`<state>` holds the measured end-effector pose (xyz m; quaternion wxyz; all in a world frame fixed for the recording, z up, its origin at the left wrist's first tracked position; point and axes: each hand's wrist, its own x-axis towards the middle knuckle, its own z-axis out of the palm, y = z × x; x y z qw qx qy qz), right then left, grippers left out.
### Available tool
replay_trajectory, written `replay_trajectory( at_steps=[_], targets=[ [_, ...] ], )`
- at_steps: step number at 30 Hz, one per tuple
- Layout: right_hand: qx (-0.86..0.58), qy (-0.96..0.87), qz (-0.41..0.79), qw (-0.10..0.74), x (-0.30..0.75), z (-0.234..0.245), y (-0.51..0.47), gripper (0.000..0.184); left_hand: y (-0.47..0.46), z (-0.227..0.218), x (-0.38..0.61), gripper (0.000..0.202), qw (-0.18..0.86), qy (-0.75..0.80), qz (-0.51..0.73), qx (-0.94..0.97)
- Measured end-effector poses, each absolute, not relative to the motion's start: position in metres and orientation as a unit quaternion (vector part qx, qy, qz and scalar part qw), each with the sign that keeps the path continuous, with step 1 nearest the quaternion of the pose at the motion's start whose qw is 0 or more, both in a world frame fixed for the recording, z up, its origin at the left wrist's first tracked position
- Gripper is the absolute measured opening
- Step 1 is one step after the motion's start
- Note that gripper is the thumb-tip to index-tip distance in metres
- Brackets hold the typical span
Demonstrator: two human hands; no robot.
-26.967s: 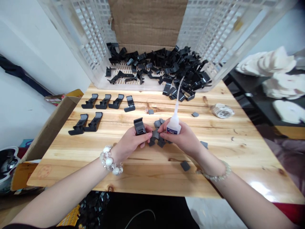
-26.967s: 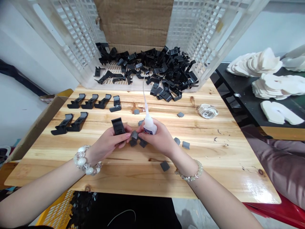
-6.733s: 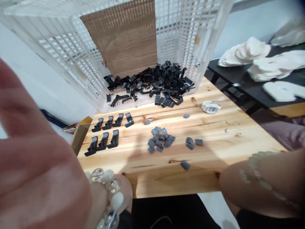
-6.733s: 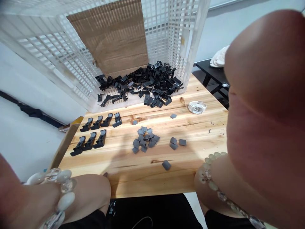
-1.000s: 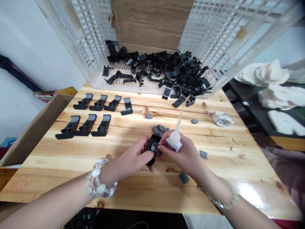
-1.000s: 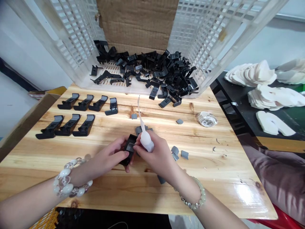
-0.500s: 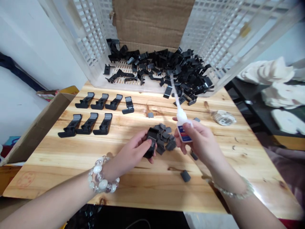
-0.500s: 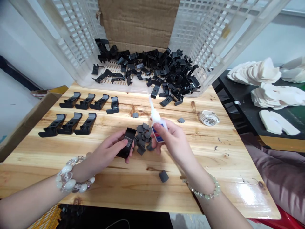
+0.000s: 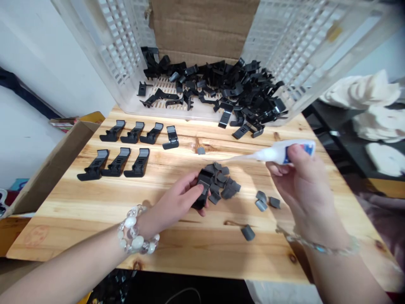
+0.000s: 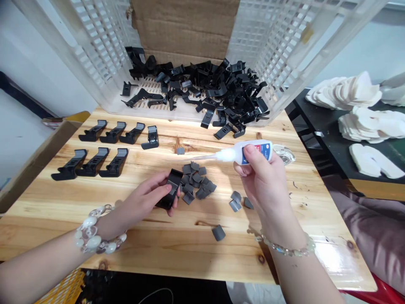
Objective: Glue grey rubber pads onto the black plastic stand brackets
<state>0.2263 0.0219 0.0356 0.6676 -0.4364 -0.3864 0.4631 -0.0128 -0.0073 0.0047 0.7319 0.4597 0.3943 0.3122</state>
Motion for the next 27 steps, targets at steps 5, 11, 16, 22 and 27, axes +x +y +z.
replay_trajectory(
  at_steps=[5, 11, 16, 22, 27],
  targets=[
    [-0.435, -0.432, 0.384, 0.690, 0.2202, 0.0379, 0.0137, 0.011, -0.0084, 0.0022, -0.0126, 0.016, 0.735, 0.395, 0.284, 0.472],
    [-0.446, -0.410, 0.405, 0.685, 0.2198, 0.0429, 0.0118, 0.017, -0.0080, 0.0043, -0.0130, 0.016, 0.756, 0.375, 0.283, 0.457],
    [-0.457, -0.411, 0.397, 0.682, 0.2184, 0.0448, 0.0107, 0.016, -0.0089, 0.0026, -0.0133, 0.016, 0.769, 0.366, 0.280, 0.444],
    [-0.462, -0.419, 0.389, 0.678, 0.2177, 0.0447, 0.0112, 0.017, -0.0094, 0.0008, -0.0142, 0.017, 0.772, 0.353, 0.286, 0.443],
    [-0.458, -0.419, 0.394, 0.677, 0.2176, 0.0443, 0.0126, 0.016, -0.0093, 0.0029, -0.0137, 0.018, 0.770, 0.361, 0.280, 0.445]
  ],
)
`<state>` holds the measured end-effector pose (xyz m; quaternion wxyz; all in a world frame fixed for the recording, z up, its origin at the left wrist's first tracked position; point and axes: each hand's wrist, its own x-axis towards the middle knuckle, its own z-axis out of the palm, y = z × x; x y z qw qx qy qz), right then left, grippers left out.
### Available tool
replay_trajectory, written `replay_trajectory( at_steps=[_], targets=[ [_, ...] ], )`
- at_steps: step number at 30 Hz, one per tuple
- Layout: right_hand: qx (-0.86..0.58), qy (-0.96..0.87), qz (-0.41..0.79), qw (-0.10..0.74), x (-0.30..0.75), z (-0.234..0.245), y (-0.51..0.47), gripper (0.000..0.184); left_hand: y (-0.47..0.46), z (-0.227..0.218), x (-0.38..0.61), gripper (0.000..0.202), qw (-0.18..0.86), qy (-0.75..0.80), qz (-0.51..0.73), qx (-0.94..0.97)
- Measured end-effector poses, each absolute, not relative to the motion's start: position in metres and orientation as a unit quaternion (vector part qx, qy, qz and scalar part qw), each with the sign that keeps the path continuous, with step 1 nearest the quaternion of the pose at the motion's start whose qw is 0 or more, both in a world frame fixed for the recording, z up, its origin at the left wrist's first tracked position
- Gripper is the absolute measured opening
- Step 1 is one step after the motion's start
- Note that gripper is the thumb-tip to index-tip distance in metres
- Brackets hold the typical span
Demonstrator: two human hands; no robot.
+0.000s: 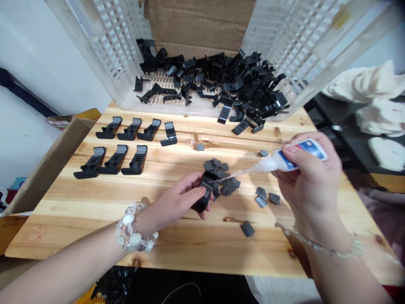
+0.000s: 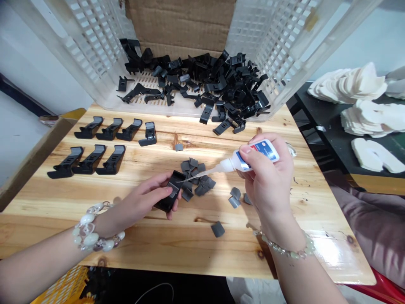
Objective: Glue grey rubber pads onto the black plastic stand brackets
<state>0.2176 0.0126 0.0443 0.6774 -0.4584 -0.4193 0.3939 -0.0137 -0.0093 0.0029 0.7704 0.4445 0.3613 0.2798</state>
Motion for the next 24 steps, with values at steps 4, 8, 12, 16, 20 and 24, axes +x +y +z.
replay_trajectory(
  at_steps=[4, 8, 12, 16, 20, 24],
  targets=[
    [-0.452, -0.423, 0.392, 0.681, 0.2188, 0.0438, 0.0126, 0.017, -0.0092, 0.0035, -0.0134, 0.016, 0.771, 0.359, 0.281, 0.444],
    [-0.462, -0.424, 0.386, 0.676, 0.2193, 0.0429, 0.0122, 0.019, -0.0091, 0.0048, -0.0133, 0.015, 0.772, 0.362, 0.276, 0.445],
    [-0.466, -0.427, 0.374, 0.678, 0.2181, 0.0424, 0.0124, 0.018, -0.0088, 0.0068, -0.0126, 0.015, 0.771, 0.364, 0.275, 0.445],
    [-0.473, -0.428, 0.366, 0.678, 0.2174, 0.0424, 0.0120, 0.018, -0.0088, 0.0084, -0.0113, 0.016, 0.766, 0.373, 0.275, 0.446],
    [-0.478, -0.430, 0.368, 0.672, 0.2179, 0.0429, 0.0117, 0.020, -0.0089, 0.0075, -0.0112, 0.019, 0.765, 0.378, 0.275, 0.443],
    [-0.456, -0.423, 0.358, 0.696, 0.2200, 0.0445, 0.0127, 0.019, -0.0089, 0.0035, -0.0122, 0.018, 0.765, 0.376, 0.280, 0.441]
  ],
)
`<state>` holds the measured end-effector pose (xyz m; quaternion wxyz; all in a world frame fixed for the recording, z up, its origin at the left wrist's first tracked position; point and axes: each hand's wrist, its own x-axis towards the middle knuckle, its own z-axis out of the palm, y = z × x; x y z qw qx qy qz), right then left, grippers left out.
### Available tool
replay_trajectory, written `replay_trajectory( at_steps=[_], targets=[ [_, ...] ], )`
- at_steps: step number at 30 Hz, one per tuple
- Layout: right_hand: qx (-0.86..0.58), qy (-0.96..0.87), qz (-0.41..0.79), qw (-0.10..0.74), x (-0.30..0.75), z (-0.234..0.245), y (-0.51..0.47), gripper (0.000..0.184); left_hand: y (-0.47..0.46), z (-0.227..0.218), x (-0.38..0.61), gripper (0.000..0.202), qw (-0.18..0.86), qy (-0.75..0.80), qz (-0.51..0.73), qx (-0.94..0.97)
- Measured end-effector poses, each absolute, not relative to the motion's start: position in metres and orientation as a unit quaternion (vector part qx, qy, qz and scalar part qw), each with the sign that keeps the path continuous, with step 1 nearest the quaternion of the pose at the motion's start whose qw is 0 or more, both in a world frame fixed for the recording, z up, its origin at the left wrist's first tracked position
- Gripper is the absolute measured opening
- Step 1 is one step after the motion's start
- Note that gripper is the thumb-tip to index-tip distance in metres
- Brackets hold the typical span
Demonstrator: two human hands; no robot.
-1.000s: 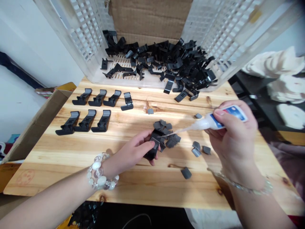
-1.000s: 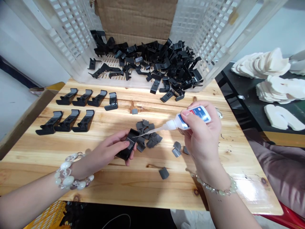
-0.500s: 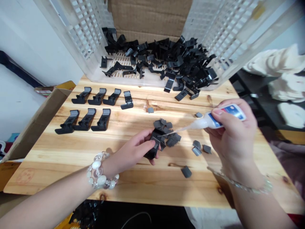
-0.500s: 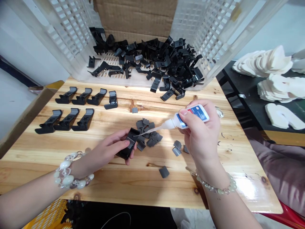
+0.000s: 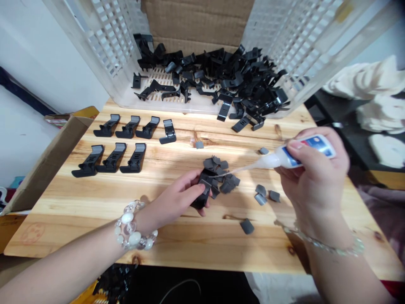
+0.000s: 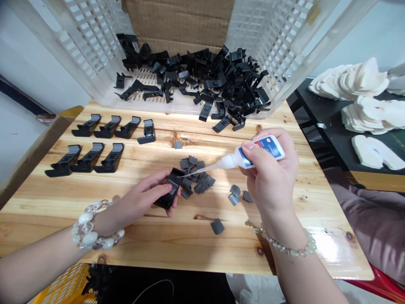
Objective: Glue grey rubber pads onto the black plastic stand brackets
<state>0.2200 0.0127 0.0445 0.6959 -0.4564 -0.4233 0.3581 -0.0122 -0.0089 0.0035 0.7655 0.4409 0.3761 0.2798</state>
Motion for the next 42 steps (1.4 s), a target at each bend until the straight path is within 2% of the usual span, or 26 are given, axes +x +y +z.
replay_trajectory(
  at_steps=[5, 17, 21, 23, 28, 31, 38, 42],
  targets=[
    [-0.444, -0.444, 0.323, 0.709, 0.220, 0.043, 0.012, 0.020, -0.009, 0.001, -0.012, 0.017, 0.772, 0.376, 0.279, 0.430],
    [-0.487, -0.493, 0.258, 0.673, 0.215, 0.040, 0.005, 0.018, -0.009, 0.002, -0.010, 0.018, 0.766, 0.401, 0.269, 0.424],
    [-0.451, -0.493, 0.243, 0.703, 0.216, 0.040, 0.008, 0.021, -0.008, 0.002, -0.010, 0.017, 0.766, 0.404, 0.268, 0.422],
    [-0.441, -0.483, 0.258, 0.711, 0.216, 0.041, 0.009, 0.022, -0.008, 0.002, -0.010, 0.017, 0.765, 0.404, 0.268, 0.424],
    [-0.431, -0.427, 0.407, 0.683, 0.221, 0.042, 0.013, 0.021, -0.008, 0.003, -0.011, 0.018, 0.759, 0.389, 0.285, 0.437],
    [-0.437, -0.418, 0.465, 0.646, 0.221, 0.040, 0.014, 0.029, -0.007, 0.002, -0.010, 0.022, 0.753, 0.379, 0.312, 0.437],
    [-0.435, -0.428, 0.642, 0.464, 0.198, 0.025, 0.005, 0.039, -0.008, -0.002, -0.012, 0.032, 0.743, 0.376, 0.326, 0.448],
    [-0.461, -0.513, 0.611, 0.390, 0.186, 0.015, -0.002, 0.025, -0.009, -0.003, -0.011, 0.041, 0.735, 0.367, 0.321, 0.471]
  ],
)
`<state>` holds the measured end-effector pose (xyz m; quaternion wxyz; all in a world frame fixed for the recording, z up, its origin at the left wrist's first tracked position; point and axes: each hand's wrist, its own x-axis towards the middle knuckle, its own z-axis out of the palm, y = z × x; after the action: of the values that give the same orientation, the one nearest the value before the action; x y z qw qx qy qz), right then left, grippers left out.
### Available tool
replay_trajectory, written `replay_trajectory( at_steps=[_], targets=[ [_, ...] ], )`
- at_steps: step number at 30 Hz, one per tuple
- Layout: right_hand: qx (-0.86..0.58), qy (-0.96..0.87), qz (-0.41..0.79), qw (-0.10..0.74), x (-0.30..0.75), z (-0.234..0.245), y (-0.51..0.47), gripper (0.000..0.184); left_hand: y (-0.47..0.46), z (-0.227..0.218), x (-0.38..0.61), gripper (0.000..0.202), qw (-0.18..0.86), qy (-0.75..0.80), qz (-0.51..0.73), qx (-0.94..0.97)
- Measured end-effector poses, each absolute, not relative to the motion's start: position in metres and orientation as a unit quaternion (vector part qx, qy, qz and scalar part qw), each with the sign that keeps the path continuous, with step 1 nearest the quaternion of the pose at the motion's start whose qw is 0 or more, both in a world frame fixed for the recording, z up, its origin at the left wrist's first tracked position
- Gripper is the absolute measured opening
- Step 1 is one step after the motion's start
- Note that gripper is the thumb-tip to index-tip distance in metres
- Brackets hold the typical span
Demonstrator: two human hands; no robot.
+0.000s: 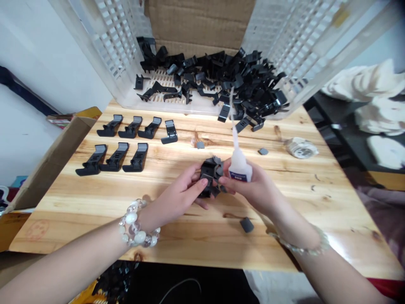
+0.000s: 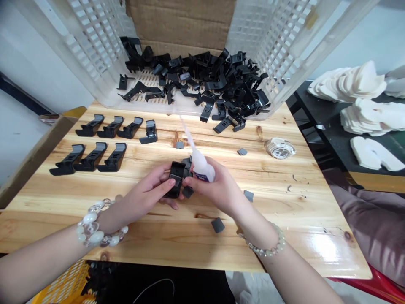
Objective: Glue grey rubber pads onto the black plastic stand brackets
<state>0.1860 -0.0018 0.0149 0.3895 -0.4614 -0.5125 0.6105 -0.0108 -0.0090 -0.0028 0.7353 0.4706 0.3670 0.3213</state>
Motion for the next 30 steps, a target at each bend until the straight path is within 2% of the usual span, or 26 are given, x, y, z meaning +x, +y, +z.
replay_trajectory(
  at_steps=[3, 8, 14, 23, 30],
  targets=[
    [-0.513, -0.590, 0.513, 0.353, 0.180, 0.014, -0.006, 0.017, -0.011, -0.003, -0.010, 0.045, 0.732, 0.365, 0.325, 0.474],
    [-0.510, -0.681, 0.388, 0.355, 0.176, 0.015, -0.008, 0.008, -0.014, -0.005, -0.010, 0.041, 0.737, 0.366, 0.308, 0.477],
    [-0.521, -0.657, 0.361, 0.408, 0.184, 0.012, -0.002, 0.010, -0.014, -0.001, -0.009, 0.049, 0.743, 0.383, 0.273, 0.476],
    [-0.533, -0.655, 0.395, 0.363, 0.184, 0.015, -0.004, 0.007, -0.013, 0.001, -0.009, 0.046, 0.752, 0.384, 0.272, 0.462],
    [-0.518, -0.692, 0.331, 0.378, 0.182, 0.012, -0.004, 0.003, -0.012, 0.000, -0.008, 0.045, 0.762, 0.379, 0.277, 0.447]
  ],
)
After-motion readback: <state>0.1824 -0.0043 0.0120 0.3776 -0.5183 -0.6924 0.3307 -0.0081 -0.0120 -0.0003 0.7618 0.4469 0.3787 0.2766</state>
